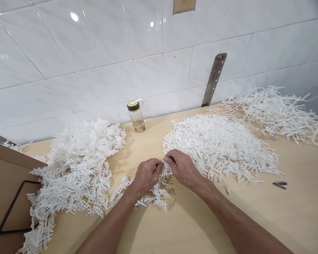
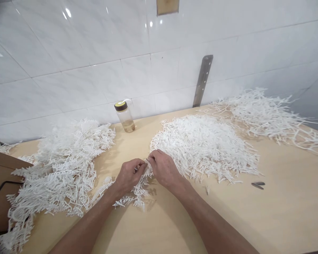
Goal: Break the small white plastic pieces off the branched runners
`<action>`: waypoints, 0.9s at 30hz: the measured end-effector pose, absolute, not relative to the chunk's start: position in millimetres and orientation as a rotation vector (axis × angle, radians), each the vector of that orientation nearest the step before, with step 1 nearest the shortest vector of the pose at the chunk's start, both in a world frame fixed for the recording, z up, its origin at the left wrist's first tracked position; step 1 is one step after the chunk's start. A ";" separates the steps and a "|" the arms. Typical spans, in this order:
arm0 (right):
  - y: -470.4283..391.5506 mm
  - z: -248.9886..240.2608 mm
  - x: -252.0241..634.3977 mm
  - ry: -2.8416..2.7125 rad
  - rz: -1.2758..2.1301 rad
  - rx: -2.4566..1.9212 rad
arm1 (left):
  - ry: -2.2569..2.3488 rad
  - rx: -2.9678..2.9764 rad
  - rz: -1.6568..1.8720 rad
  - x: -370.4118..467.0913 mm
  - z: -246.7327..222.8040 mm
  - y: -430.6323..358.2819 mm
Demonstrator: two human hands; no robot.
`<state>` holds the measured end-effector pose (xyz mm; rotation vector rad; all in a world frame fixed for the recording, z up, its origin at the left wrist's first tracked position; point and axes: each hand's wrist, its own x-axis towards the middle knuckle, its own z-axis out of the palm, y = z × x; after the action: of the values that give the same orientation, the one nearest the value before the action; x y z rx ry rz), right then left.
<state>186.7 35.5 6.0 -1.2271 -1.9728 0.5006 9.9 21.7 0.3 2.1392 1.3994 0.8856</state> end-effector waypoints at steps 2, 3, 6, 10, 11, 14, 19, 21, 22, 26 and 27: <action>35.1 6.5 186.1 -1.966 0.513 -1.228 | 1.417 2.113 0.880 10.2 0.5 22.5; 34.9 6.9 185.8 -1.961 0.524 -1.232 | 1.425 2.109 0.886 10.4 0.8 22.8; 34.3 7.3 184.7 -1.933 0.571 -1.244 | 1.442 2.115 0.909 11.1 1.5 23.4; 33.3 7.9 183.3 -1.912 0.609 -1.251 | 1.434 2.145 0.914 11.6 0.7 24.3; 32.7 8.7 183.0 -1.908 0.620 -1.256 | 1.424 2.162 0.911 11.7 0.2 24.5; 30.7 12.0 181.9 -1.894 0.724 -1.273 | 1.397 2.228 0.916 11.6 -1.2 24.8; 31.4 9.1 180.9 -1.899 0.793 -1.282 | 1.402 2.329 0.905 9.2 -3.6 24.7; 33.6 5.1 180.8 -1.914 0.730 -1.270 | 1.404 2.358 0.909 8.1 -4.3 24.7; 34.6 3.5 180.7 -1.921 0.688 -1.270 | 1.408 2.371 0.916 7.9 -4.6 24.7; 35.3 1.8 180.3 -1.952 0.523 -1.255 | 1.426 2.403 0.973 8.6 -5.5 24.4; 34.6 2.2 180.1 -1.958 0.497 -1.246 | 1.425 2.409 0.985 9.1 -5.7 24.3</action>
<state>180.1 34.6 2.2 -1.2457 -1.9580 0.4974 9.1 24.3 -5.7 2.4092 1.4246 0.9846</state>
